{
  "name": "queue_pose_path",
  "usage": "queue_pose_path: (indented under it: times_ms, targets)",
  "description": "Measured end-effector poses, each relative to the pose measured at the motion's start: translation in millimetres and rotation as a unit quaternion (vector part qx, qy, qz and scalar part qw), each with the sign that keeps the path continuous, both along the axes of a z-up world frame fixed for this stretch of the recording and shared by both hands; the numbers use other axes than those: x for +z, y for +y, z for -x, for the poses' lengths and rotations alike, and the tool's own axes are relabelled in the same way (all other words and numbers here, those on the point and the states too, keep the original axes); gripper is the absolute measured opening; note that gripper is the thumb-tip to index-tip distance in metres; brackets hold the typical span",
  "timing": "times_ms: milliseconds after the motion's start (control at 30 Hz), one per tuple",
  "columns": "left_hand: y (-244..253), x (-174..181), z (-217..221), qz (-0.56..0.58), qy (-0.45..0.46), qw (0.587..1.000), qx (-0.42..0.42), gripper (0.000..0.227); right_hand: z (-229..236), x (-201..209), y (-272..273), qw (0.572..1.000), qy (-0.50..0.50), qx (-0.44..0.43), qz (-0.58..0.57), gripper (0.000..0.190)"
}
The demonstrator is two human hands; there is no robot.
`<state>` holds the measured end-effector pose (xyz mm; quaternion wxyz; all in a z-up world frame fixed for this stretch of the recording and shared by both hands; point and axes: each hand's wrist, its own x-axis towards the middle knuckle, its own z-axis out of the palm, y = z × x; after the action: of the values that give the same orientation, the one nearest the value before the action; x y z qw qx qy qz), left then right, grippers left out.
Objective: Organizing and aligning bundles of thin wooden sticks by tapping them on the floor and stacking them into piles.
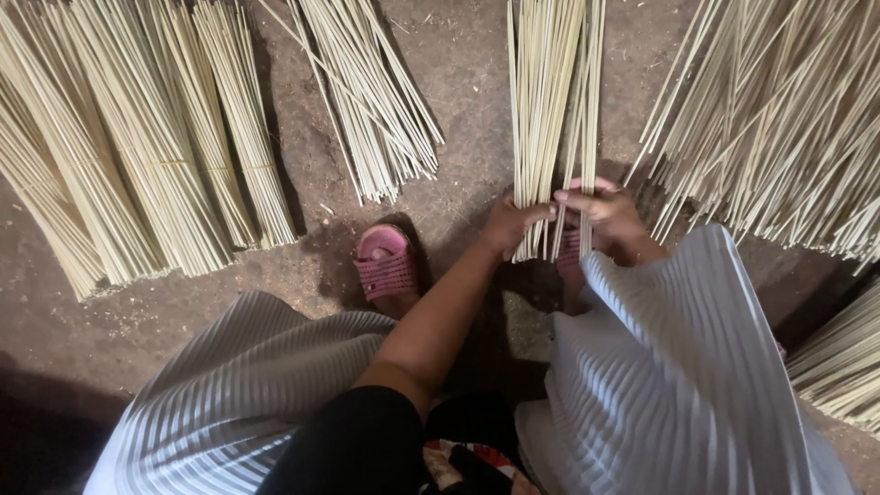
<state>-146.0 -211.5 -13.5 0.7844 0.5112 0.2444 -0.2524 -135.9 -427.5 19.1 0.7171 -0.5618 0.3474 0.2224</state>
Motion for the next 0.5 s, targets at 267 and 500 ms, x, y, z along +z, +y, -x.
queue_pose_path:
  times_ms: [267,500]
  targets:
    - [-10,-23,2,0.022,0.013,1.000,-0.009,0.038,-3,-14,5,0.996,-0.057,0.062,0.001,0.039]
    - [6,-26,1,0.052,0.039,0.998,0.009,0.047,-6,-10,3,0.995,-0.058,0.075,0.026,0.049]
